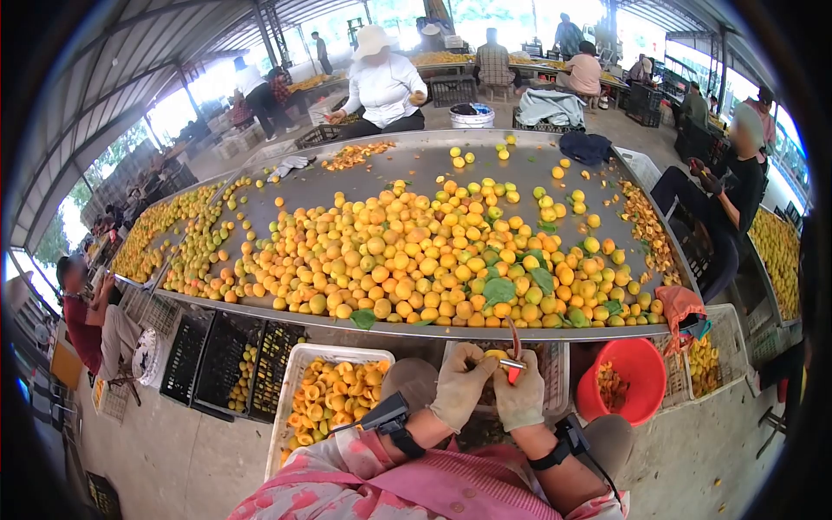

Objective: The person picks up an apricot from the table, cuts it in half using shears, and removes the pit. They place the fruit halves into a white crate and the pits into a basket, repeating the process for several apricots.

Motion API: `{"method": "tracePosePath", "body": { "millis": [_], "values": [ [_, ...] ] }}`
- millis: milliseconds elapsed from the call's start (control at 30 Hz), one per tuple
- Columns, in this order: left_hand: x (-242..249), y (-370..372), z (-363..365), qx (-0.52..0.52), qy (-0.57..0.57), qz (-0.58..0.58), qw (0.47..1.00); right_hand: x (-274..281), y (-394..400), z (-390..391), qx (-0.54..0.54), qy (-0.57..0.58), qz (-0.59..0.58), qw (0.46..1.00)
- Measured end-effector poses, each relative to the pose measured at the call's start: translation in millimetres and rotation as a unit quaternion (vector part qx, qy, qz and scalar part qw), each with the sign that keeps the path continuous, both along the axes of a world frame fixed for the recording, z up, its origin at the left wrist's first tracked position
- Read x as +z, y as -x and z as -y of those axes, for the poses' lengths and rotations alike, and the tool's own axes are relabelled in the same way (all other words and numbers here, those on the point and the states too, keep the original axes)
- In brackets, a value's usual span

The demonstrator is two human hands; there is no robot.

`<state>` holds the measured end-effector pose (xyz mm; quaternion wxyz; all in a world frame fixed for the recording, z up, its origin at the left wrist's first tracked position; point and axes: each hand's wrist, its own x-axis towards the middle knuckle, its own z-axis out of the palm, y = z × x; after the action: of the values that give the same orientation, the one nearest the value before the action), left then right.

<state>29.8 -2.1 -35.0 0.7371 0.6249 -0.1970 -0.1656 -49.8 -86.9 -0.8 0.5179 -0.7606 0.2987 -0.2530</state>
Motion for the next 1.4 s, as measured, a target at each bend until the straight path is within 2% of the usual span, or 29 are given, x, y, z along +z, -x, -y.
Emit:
{"method": "tracePosePath", "body": {
  "millis": [267,367,400,467,500,533,600,733,800,833,900,933,1000,1033,1067,1100,1167,1200,1267,1333,1367,1400],
  "values": [
    [7,-2,2,-0.008,-0.019,-0.023,1.000,-7,-2,8,0.001,-0.034,0.021,0.999],
    [3,-5,5,-0.031,-0.013,-0.053,0.998,-33,-13,16,-0.011,-0.039,0.043,0.998],
    [-9,-13,6,-0.030,-0.031,0.017,0.999,-36,-12,18,-0.026,-0.026,0.047,0.998],
    [11,-10,3,-0.068,-0.046,-0.061,0.995,-22,-4,23,-0.011,-0.037,0.013,0.999],
    [0,-13,1,-0.076,-0.056,-0.024,0.995,-20,-3,26,-0.009,-0.130,0.026,0.991],
    [-1,-10,1,-0.081,-0.035,-0.061,0.994,-18,0,29,-0.011,-0.217,0.049,0.975],
    [-7,-6,-1,-0.075,-0.030,-0.109,0.991,-4,10,31,-0.005,-0.308,0.112,0.945],
    [1,-4,-8,-0.068,-0.071,-0.120,0.988,-9,19,39,0.012,-0.358,0.126,0.925],
    [5,-10,-18,-0.051,-0.095,-0.136,0.985,-6,21,36,-0.016,-0.380,0.128,0.916],
    [6,-17,-26,-0.042,-0.098,-0.119,0.987,-16,24,41,0.013,-0.353,0.115,0.929],
    [5,-35,-56,-0.014,-0.103,-0.095,0.990,-26,28,45,-0.001,-0.371,0.093,0.924],
    [8,-44,-73,0.032,-0.128,-0.109,0.985,-26,26,41,-0.018,-0.367,0.107,0.924],
    [-6,-62,-121,0.073,-0.116,-0.040,0.990,-42,27,47,0.007,-0.378,0.092,0.921],
    [-14,-70,-145,0.124,-0.185,0.006,0.975,-48,26,47,0.019,-0.393,0.080,0.916],
    [-40,-83,-175,0.157,-0.200,0.045,0.966,-50,25,47,0.026,-0.404,0.069,0.912],
    [-57,-91,-206,0.147,-0.239,0.189,0.941,-47,21,45,0.030,-0.404,0.067,0.912],
    [-76,-105,-251,0.214,-0.421,0.120,0.873,-38,16,32,0.022,-0.402,0.077,0.912],
    [-113,-119,-282,0.221,-0.447,0.174,0.849,-37,14,30,0.043,-0.394,0.079,0.915],
    [-99,-113,-261,0.205,-0.449,0.168,0.853,-35,19,36,0.059,-0.401,0.081,0.911],
    [-55,-87,-230,0.187,-0.321,0.210,0.904,-25,9,21,0.086,-0.421,0.068,0.900],
    [-46,-77,-207,0.148,-0.213,0.092,0.961,-22,7,18,0.110,-0.418,0.090,0.897],
    [-22,-62,-179,0.106,-0.202,0.175,0.958,-15,5,15,0.114,-0.412,0.070,0.901]
  ]
}}
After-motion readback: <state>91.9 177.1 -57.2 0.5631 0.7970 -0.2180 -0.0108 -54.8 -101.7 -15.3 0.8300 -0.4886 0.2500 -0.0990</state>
